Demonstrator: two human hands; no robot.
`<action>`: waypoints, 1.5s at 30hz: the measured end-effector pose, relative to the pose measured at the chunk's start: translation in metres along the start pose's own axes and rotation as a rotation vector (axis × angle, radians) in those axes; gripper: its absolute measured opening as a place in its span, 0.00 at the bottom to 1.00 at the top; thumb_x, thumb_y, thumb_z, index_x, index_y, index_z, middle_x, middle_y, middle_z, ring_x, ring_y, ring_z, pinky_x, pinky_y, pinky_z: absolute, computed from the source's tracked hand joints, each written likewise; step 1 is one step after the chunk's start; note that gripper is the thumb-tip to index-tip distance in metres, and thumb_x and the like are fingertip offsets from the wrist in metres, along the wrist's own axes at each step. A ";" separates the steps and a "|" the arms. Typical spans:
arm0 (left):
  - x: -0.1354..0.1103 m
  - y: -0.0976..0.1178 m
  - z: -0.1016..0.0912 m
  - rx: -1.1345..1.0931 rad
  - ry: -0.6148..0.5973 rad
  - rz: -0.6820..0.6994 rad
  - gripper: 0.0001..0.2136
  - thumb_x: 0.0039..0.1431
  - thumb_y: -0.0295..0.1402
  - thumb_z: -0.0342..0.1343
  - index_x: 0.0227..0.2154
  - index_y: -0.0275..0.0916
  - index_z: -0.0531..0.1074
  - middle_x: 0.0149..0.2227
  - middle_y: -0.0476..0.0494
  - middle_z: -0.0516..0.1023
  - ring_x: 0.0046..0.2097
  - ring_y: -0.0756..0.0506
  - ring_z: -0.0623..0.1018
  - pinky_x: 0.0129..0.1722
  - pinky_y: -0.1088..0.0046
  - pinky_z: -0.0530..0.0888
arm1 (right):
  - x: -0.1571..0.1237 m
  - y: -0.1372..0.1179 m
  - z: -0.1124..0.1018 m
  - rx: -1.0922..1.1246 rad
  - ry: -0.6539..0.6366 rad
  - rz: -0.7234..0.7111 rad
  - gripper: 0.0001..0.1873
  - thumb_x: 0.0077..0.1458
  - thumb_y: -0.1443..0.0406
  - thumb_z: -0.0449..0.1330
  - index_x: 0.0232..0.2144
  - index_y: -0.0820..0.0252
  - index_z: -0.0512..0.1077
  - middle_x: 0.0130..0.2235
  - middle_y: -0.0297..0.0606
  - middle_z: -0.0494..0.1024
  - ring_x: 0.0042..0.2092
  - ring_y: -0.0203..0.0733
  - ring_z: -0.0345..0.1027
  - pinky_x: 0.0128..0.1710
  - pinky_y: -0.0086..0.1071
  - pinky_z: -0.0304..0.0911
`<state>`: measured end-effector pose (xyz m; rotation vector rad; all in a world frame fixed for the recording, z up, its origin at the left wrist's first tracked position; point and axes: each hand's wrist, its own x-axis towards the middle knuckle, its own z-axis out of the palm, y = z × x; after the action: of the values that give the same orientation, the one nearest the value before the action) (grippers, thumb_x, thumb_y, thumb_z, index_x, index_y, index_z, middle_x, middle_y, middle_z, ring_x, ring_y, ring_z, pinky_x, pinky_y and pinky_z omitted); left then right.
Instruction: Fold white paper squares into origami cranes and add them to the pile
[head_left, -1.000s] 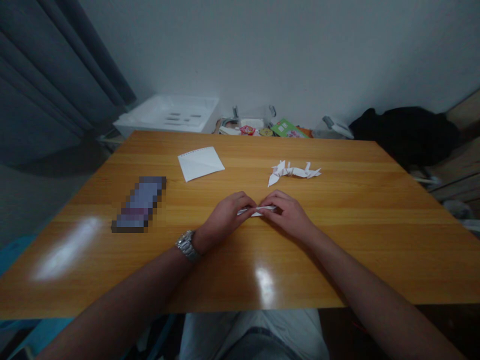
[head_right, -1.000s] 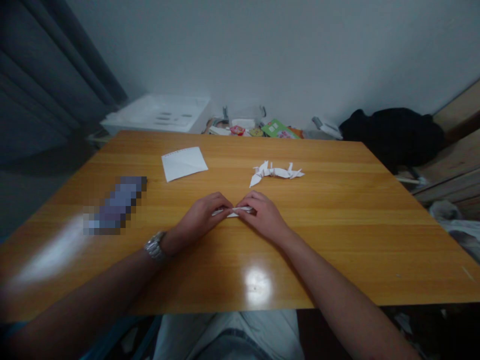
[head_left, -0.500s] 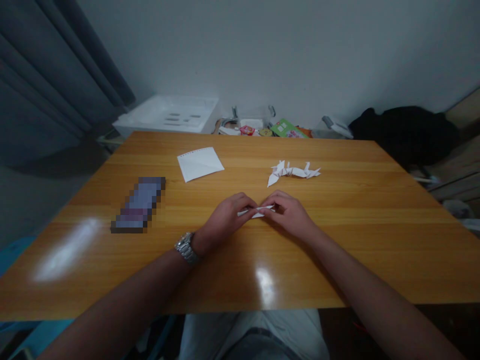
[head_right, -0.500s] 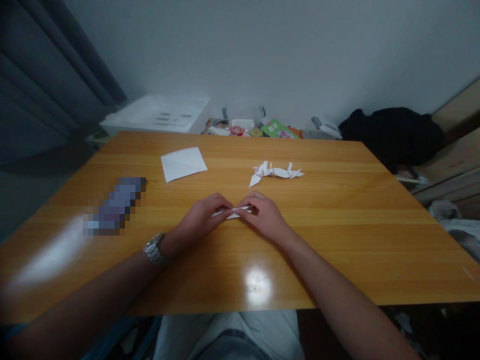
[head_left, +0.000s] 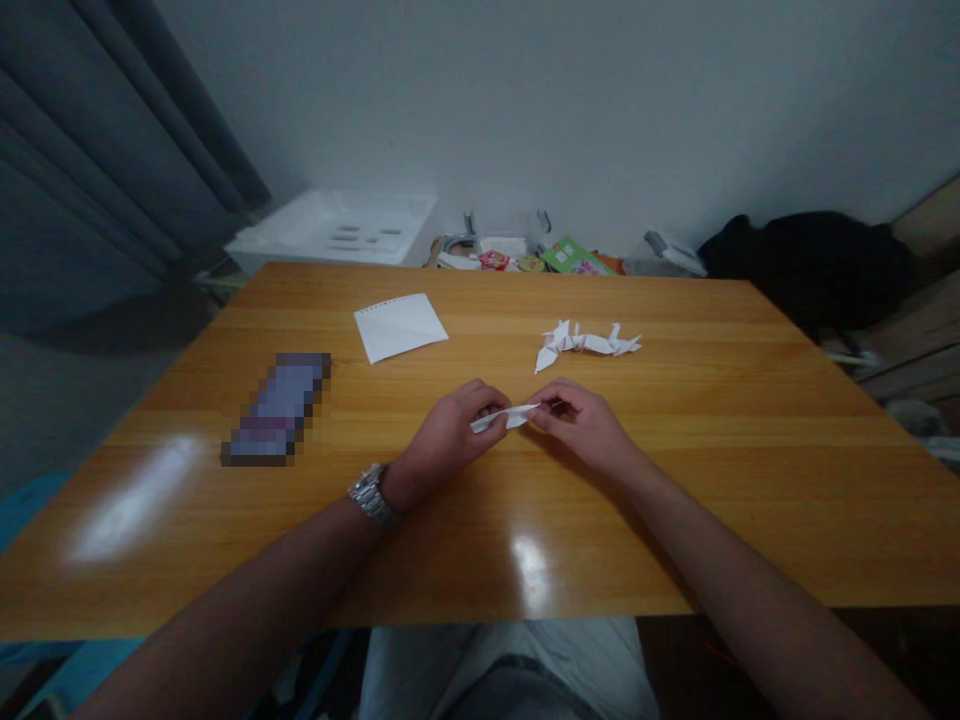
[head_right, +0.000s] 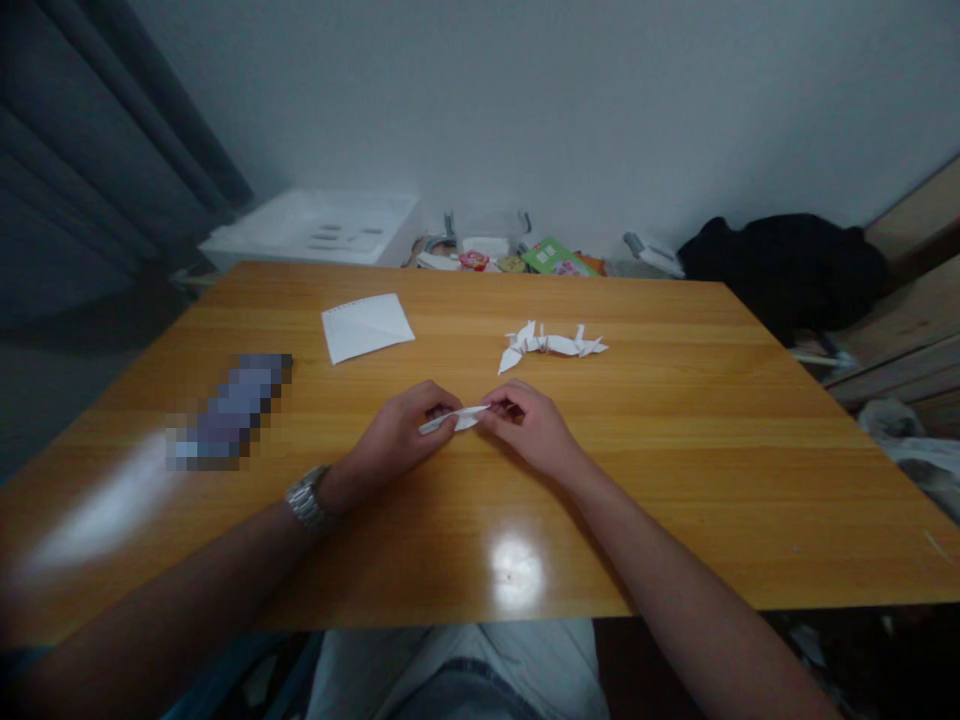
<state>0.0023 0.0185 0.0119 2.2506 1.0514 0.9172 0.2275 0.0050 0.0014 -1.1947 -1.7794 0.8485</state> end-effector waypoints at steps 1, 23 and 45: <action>0.000 0.001 0.000 -0.004 -0.011 0.008 0.03 0.63 0.30 0.59 0.38 0.38 0.75 0.35 0.46 0.77 0.36 0.48 0.76 0.36 0.72 0.72 | 0.000 -0.001 0.000 -0.001 -0.004 -0.004 0.07 0.60 0.60 0.64 0.36 0.57 0.76 0.36 0.38 0.77 0.37 0.42 0.70 0.36 0.35 0.65; 0.001 0.003 -0.002 -0.063 -0.009 0.063 0.07 0.68 0.34 0.58 0.36 0.38 0.78 0.35 0.45 0.76 0.38 0.48 0.76 0.39 0.72 0.71 | 0.000 -0.008 -0.009 0.014 -0.043 -0.087 0.09 0.62 0.57 0.64 0.35 0.55 0.80 0.37 0.39 0.78 0.40 0.43 0.72 0.42 0.39 0.66; 0.000 0.001 -0.002 -0.051 -0.019 0.085 0.07 0.68 0.35 0.59 0.38 0.38 0.79 0.36 0.45 0.76 0.38 0.49 0.77 0.40 0.73 0.73 | -0.002 -0.018 -0.010 -0.116 -0.052 -0.122 0.08 0.63 0.60 0.63 0.36 0.55 0.81 0.34 0.37 0.74 0.36 0.41 0.69 0.35 0.35 0.63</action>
<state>0.0011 0.0181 0.0143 2.2727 0.9196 0.9449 0.2295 -0.0020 0.0202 -1.1327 -1.9454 0.7193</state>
